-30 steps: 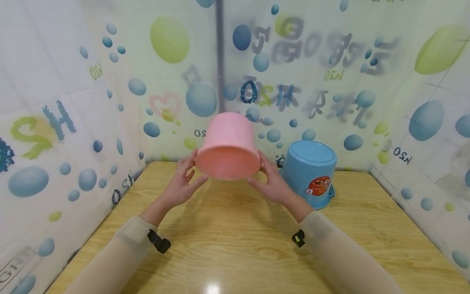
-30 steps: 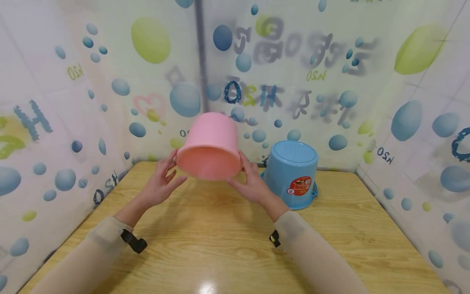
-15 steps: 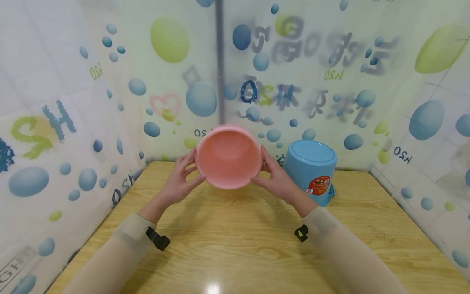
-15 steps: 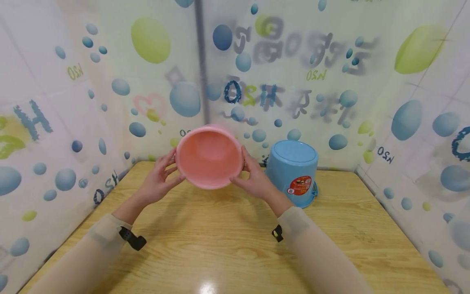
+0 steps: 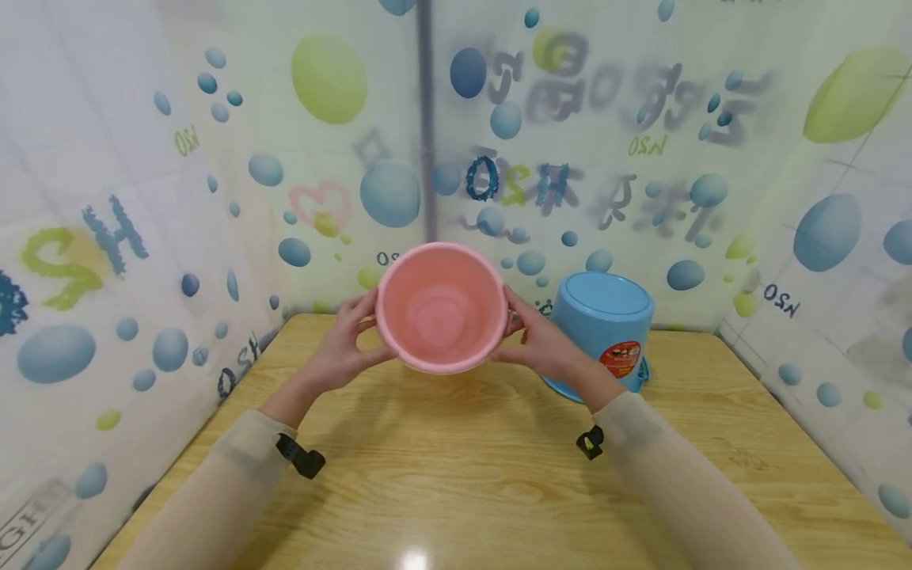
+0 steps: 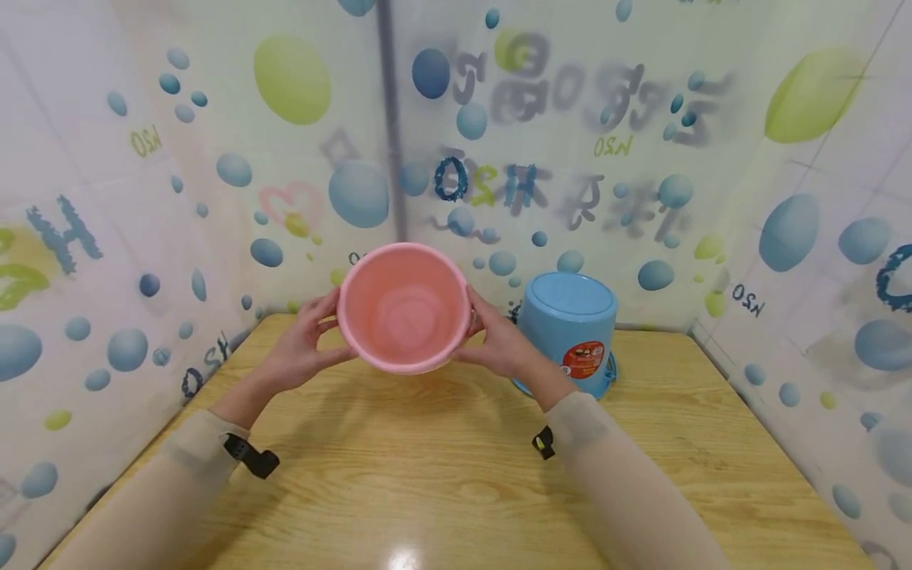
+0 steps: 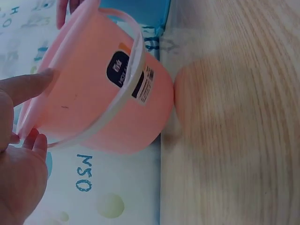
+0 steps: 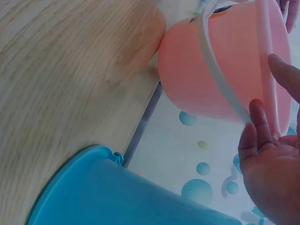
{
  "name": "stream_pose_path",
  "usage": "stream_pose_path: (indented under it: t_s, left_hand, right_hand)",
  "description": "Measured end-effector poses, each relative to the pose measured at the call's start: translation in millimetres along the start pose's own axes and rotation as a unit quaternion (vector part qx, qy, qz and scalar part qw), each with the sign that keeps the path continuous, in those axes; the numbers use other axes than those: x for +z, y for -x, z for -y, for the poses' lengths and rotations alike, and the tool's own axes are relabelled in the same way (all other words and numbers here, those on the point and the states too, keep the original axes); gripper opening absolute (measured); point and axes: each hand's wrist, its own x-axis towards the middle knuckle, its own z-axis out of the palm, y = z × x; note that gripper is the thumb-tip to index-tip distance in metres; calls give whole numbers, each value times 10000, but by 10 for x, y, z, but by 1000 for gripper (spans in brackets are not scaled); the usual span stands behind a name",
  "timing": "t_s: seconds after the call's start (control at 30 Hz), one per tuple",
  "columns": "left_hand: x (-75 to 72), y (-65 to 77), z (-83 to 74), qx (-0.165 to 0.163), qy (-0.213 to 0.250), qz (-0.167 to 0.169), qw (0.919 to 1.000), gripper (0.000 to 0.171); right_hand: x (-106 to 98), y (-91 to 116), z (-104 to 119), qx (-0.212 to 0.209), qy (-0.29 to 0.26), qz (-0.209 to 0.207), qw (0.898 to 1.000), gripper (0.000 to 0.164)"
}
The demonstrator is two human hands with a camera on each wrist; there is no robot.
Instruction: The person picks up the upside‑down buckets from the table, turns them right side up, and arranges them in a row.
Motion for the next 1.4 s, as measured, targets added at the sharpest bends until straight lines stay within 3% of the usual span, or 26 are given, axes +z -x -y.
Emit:
stream_pose_path:
  t_s: [0.27, 0.47, 0.7, 0.9, 1.07, 1.4]
  left_hand:
    - [-108, 1, -45, -239, -567, 21, 9981, 104]
    - [-139, -18, -11, -491, -554, 27, 9973, 99]
    - [-150, -63, 29, -827, -8, 102, 9965, 92]
    - [-145, -91, 66, -932, 380, 137, 9948, 86]
    - [-127, -124, 108, -870, 711, 227, 9934, 83]
    - [-89, -128, 200, -1299, 1294, 300, 9826, 89]
  right_hand:
    - [-73, -19, -31, -9, 135, -63, 9999, 110]
    - [-102, -15, -58, -118, -180, 28, 9998, 105]
    - [-96, -2, -52, 119, -751, 158, 9970, 99]
    - [-72, -48, -99, 149, -1262, 304, 9914, 96]
    - [-50, -75, -107, 310, -1420, 307, 9889, 94]
    - [112, -184, -45, 768, -1076, -91, 9912, 87]
